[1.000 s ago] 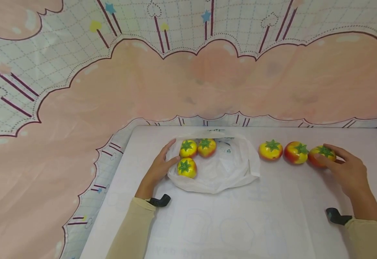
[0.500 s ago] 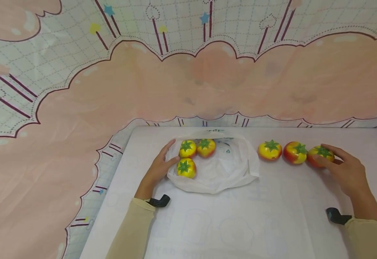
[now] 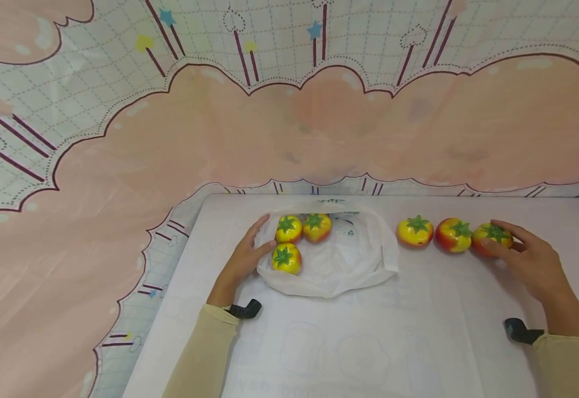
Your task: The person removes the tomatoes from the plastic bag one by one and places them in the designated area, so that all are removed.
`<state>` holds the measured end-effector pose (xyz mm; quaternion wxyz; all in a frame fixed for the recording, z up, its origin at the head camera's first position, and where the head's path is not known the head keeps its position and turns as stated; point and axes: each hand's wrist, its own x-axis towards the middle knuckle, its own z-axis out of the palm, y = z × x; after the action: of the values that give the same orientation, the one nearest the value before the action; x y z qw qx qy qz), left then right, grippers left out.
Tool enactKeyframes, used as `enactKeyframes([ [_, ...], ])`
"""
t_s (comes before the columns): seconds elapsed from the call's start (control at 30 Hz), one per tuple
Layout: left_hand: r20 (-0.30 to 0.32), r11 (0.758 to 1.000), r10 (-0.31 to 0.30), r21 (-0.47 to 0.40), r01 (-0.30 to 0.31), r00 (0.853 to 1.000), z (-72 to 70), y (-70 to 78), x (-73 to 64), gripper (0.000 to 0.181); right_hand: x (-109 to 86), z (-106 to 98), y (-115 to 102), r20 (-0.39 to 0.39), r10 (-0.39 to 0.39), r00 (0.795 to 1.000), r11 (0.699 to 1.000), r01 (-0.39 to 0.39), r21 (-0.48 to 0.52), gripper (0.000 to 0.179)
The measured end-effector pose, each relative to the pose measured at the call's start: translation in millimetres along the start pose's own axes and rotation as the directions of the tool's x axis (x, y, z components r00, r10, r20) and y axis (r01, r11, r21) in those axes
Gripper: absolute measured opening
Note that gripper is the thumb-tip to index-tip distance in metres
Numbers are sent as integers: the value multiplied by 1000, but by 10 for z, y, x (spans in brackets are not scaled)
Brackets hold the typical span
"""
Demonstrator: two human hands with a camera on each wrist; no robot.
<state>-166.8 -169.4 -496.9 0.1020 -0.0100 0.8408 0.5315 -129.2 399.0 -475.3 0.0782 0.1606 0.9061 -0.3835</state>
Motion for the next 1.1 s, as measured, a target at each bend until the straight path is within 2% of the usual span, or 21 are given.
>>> enactKeyframes([
  [0.3, -4, 1000, 3, 4, -3, 1000, 2, -10, -6, 70, -9, -5, -21, 21, -28, 999, 1000, 29, -11, 82],
  [0.47, -9, 1000, -1, 6, 1, 1000, 8, -13, -8, 70, -4, 5, -2, 20, -25, 999, 1000, 25, -12, 87],
  [0.8, -7, 1000, 7, 5, -7, 1000, 12, -24, -1, 69, -19, -3, -16, 7, -5, 1000, 1000, 6, -22, 85],
  [1.1, -6, 1000, 3, 6, -3, 1000, 3, 3, -18, 70, -5, 16, 24, -17, -10, 1000, 1000, 11, 21, 84],
])
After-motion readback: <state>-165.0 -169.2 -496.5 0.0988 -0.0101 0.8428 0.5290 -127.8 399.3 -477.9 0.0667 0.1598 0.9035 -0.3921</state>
